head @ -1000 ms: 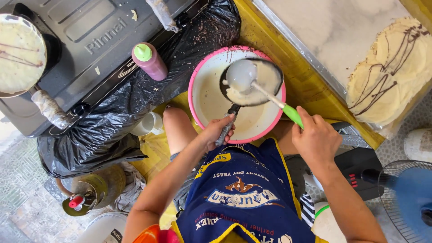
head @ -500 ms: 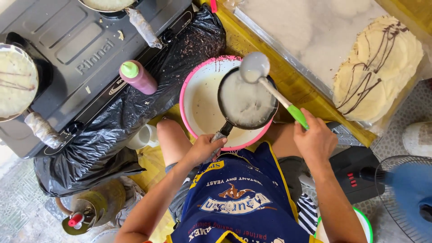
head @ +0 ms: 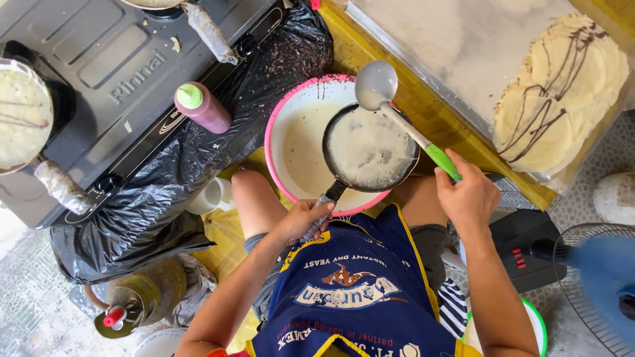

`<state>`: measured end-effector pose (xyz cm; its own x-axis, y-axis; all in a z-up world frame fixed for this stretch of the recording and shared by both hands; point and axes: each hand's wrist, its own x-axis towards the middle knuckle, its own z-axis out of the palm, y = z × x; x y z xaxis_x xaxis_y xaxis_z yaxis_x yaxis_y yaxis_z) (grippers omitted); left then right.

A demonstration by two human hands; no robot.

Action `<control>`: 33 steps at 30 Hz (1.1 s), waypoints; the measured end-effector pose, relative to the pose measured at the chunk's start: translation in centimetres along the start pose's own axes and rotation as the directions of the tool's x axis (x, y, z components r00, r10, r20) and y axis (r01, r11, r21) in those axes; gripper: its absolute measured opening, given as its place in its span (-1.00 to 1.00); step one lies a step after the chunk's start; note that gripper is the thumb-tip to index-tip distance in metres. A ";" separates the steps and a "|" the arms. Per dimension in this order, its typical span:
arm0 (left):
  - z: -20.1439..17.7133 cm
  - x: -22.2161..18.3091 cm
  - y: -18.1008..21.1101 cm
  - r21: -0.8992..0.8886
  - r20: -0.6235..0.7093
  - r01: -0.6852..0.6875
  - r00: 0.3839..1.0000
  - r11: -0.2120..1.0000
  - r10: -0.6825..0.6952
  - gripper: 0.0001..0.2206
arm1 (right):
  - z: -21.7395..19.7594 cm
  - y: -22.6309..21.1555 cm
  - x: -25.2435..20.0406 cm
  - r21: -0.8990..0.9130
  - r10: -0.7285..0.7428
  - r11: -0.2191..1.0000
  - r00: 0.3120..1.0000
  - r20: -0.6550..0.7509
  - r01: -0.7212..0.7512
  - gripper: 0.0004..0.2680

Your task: The person is preparing crepes by pouring batter into pans, spreading it, drizzling chocolate sauce, and removing the finished crepes.

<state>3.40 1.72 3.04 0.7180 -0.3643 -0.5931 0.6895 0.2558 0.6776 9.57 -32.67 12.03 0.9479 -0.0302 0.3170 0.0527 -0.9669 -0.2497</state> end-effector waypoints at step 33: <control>-7.7 3.1 -4.4 0.696 0.297 0.536 0.391 -0.477 0.871 -0.95 | 11.9 -0.8 -5.4 -0.251 0.077 0.954 0.674 0.735 0.164 -0.69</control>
<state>3.30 6.36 -5.09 0.8532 -0.1851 0.4877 -0.0103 -0.9407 -0.3390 8.10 -28.68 -0.35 0.8737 0.0911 -0.4778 0.1271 -0.9909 0.0434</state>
